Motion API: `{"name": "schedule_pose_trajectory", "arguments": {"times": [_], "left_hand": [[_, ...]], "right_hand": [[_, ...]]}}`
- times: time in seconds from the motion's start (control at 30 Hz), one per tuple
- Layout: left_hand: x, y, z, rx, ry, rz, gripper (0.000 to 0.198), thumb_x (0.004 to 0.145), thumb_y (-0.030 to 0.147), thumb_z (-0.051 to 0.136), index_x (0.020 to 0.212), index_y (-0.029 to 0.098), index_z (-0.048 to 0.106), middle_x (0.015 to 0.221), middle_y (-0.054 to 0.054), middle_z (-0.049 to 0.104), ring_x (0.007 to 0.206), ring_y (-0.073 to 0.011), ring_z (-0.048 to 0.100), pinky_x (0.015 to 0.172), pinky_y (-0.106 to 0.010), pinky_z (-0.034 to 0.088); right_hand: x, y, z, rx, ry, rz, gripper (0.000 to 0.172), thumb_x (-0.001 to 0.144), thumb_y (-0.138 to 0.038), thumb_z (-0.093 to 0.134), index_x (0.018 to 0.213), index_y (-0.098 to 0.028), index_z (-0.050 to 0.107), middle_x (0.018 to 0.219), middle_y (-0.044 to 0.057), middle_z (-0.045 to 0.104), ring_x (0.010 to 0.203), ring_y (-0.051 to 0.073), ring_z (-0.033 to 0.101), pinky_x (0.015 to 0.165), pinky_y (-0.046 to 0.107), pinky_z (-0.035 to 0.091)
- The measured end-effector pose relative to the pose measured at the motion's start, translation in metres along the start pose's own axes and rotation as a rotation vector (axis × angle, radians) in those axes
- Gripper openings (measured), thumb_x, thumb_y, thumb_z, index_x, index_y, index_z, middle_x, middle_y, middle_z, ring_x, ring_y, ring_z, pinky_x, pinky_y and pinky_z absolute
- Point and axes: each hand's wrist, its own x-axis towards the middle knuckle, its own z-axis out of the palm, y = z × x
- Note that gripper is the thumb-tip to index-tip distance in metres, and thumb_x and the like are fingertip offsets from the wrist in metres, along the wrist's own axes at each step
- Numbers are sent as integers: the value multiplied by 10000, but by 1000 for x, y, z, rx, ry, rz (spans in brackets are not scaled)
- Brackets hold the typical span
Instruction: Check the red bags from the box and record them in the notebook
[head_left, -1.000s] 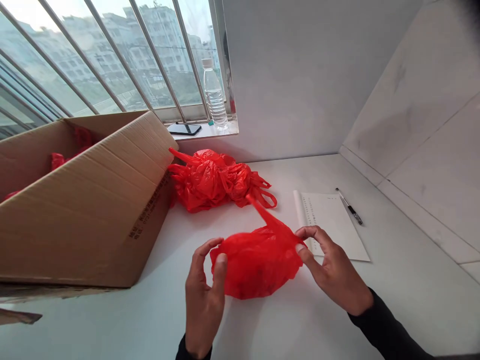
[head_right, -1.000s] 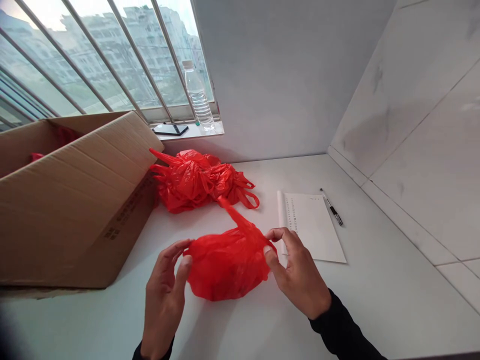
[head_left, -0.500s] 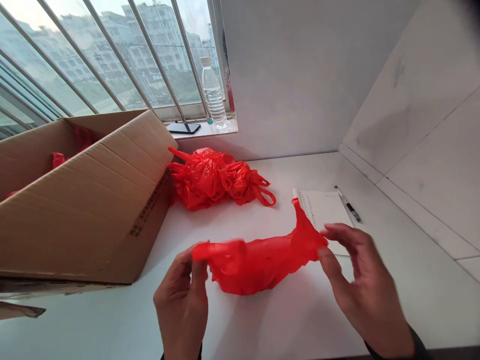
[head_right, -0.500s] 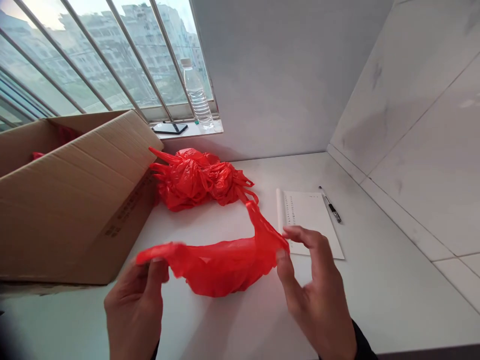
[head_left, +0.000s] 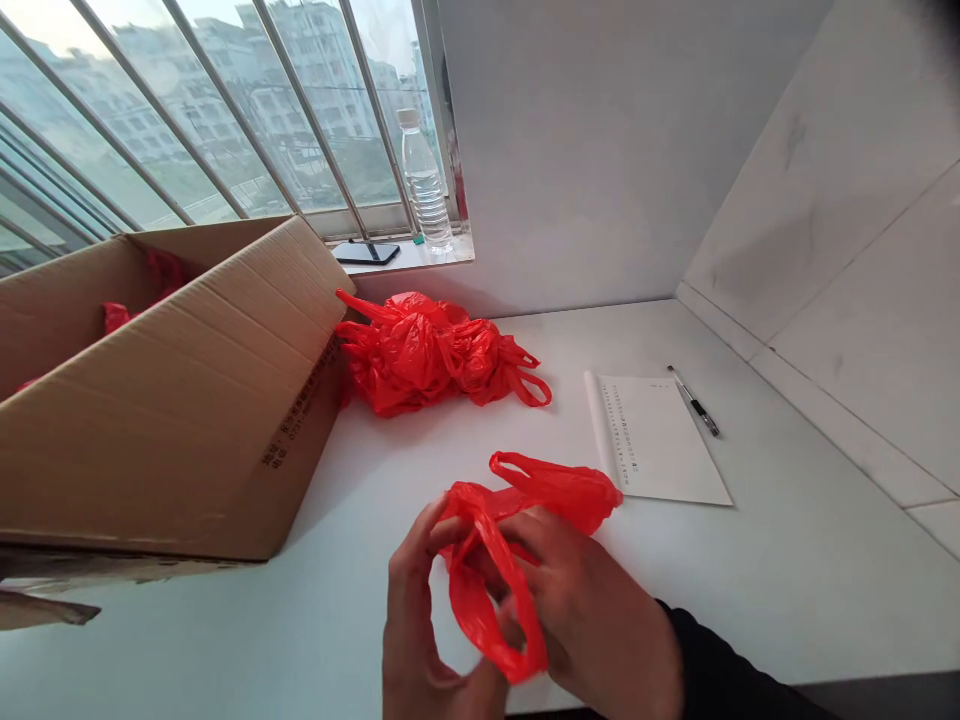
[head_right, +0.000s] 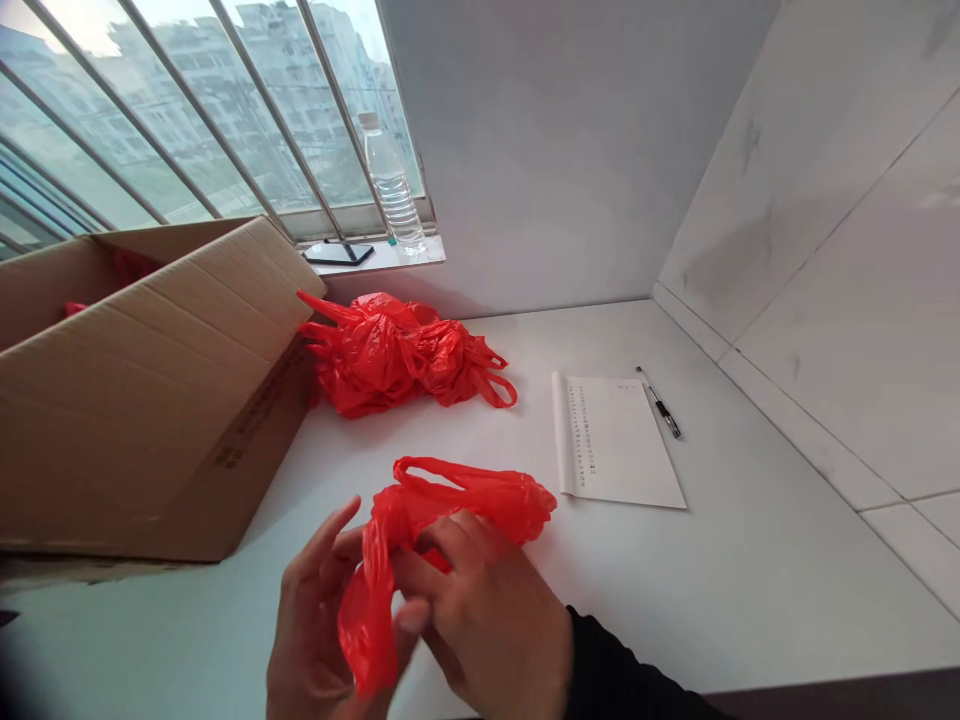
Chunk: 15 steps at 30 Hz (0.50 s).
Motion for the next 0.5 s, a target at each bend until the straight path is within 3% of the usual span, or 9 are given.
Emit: {"name": "schedule_pose_trajectory", "arguments": {"times": [0.07, 0.13, 0.27, 0.33, 0.4, 0.5], "left_hand": [[2, 3, 0, 66, 127, -13, 345, 792, 497, 717, 1076, 304, 682, 1019, -25, 685, 923, -240, 661, 849, -381, 558], [8, 4, -7, 90, 221, -53, 212, 819, 478, 675, 859, 271, 700, 865, 0, 674, 820, -208, 640, 776, -330, 549], [17, 0, -31, -94, 303, -192, 252, 749, 517, 709, 784, 269, 683, 895, -3, 677, 841, -235, 623, 724, -349, 547], [18, 0, -41, -222, 300, -190, 280, 661, 534, 767, 707, 275, 670, 917, -1, 665, 864, -241, 610, 694, -340, 544], [17, 5, -45, -278, 249, -158, 332, 594, 561, 806, 611, 269, 650, 879, -14, 627, 833, -240, 589, 626, -323, 520], [17, 16, -41, -222, 212, -89, 381, 636, 616, 775, 576, 263, 645, 859, -31, 549, 777, -212, 526, 545, -288, 435]], "right_hand": [[-3, 3, -1, -75, -13, 36, 255, 925, -117, 499, 1110, -231, 632, 997, 66, 646, 885, 255, 625, 718, 401, 569], [-7, 10, -7, -215, -16, 109, 223, 948, -133, 431, 1024, -204, 628, 919, 79, 637, 805, 255, 625, 645, 398, 549], [-15, 18, -30, -486, -20, 134, 269, 986, -248, 365, 948, -219, 629, 872, 88, 640, 499, 185, 511, 413, 355, 377], [-19, 13, -43, -536, -33, 88, 322, 1004, -314, 338, 912, -232, 635, 833, 76, 644, 416, 163, 439, 369, 355, 279], [-19, 4, -51, -481, -110, 71, 359, 1018, -344, 317, 882, -243, 634, 762, 54, 643, 421, 175, 477, 373, 351, 258], [-9, -6, -51, -336, -298, 95, 416, 1044, -376, 264, 899, -238, 629, 708, 27, 649, 491, 193, 570, 404, 339, 276]]}}
